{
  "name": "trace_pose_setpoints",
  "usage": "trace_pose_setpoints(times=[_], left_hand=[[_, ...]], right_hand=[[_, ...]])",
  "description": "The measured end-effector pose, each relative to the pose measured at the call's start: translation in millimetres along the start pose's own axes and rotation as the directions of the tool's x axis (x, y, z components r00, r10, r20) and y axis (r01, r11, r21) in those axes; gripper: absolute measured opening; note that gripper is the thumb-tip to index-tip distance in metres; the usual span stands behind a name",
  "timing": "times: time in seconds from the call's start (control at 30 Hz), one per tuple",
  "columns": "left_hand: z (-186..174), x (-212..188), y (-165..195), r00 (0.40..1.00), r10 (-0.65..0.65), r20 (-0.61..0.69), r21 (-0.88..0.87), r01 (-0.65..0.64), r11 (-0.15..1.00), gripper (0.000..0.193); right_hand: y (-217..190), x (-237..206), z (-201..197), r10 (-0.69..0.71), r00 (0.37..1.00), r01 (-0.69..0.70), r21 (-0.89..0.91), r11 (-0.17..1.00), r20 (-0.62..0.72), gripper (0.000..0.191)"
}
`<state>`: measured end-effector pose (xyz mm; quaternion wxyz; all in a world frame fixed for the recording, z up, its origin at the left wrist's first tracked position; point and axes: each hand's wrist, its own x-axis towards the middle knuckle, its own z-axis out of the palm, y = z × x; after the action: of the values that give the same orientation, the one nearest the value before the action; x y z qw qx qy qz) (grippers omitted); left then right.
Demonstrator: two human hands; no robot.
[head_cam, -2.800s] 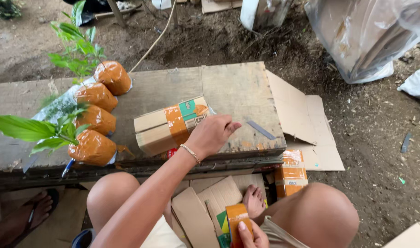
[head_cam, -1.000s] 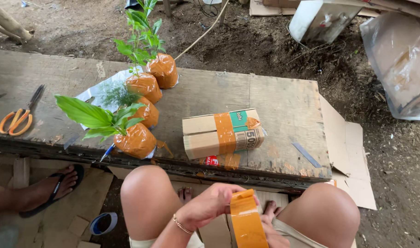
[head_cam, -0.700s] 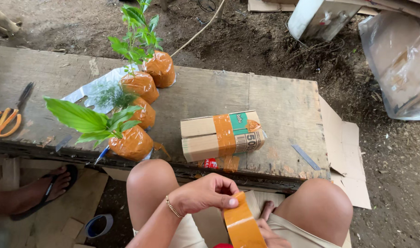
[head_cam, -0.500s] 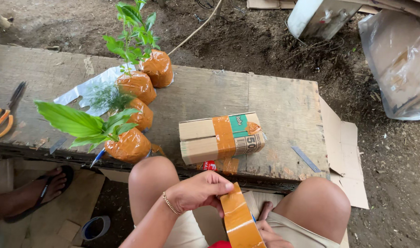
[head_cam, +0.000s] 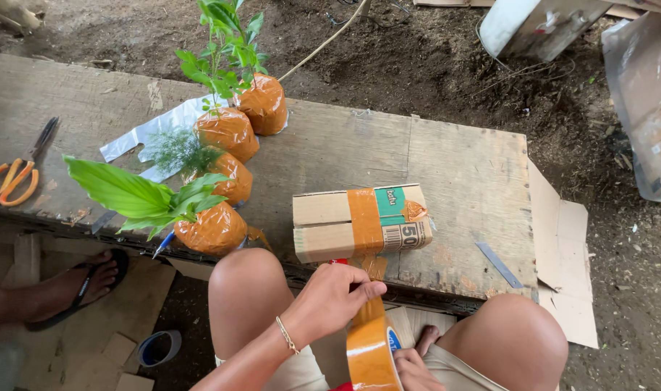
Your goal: The person packs a small plant into a cardboard box, seals it with tape, and then cuts a cardboard piece to fit the box opening. The person uses a utility knife and tape to secure the box and prepare the cardboard insert.
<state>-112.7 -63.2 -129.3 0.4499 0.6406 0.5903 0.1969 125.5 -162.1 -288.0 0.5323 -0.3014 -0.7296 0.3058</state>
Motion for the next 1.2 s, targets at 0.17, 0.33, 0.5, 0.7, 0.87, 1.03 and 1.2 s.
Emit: trace_pose_setpoints(times=[0.17, 0.33, 0.5, 0.7, 0.87, 1.03, 1.2], left_hand=[[-0.2, -7.0, 9.3, 0.943, 0.237, -0.234, 0.059, -0.230, 0.971, 0.041], [-5.3, 1.5, 22.5, 0.950, 0.198, -0.240, -0.035, -0.212, 0.977, 0.021], [-25.8, 26.8, 50.1, 0.867, 0.386, -0.316, -0.136, -0.444, 0.886, 0.016], [-56.6, 78.0, 73.3, 0.994, 0.043, -0.105, -0.097, -0.053, 0.994, 0.040], [-54.0, 143.3, 72.5, 0.993, -0.116, -0.007, -0.092, 0.114, 0.989, 0.068], [-46.4, 202.8, 65.7, 0.985, -0.044, -0.168, 0.127, 0.066, 0.990, 0.075], [-54.9, 254.8, 58.1, 0.993, -0.114, -0.026, -0.085, 0.111, 0.990, 0.068]], right_hand=[[-5.4, 5.0, 4.2, 0.045, 0.999, -0.045, -0.011, 0.999, 0.001, 0.030], [-12.2, 12.4, 2.3, 0.058, 0.998, -0.058, 0.030, 0.998, 0.006, 0.035], [-19.4, 34.7, -17.6, 0.182, 0.982, -0.184, 0.039, 0.982, 0.054, 0.040], [-21.4, 59.4, -44.3, 0.950, 0.312, -0.935, 0.181, 0.305, 0.008, 0.047], [-29.1, 77.2, -39.4, 0.917, 0.393, -0.864, 0.316, 0.391, -0.059, 0.047], [-42.8, 125.3, -39.2, 0.903, 0.428, -0.866, 0.273, 0.418, -0.025, 0.061], [-49.1, 182.9, -52.1, 0.847, 0.528, -0.805, 0.279, 0.523, -0.064, 0.057]])
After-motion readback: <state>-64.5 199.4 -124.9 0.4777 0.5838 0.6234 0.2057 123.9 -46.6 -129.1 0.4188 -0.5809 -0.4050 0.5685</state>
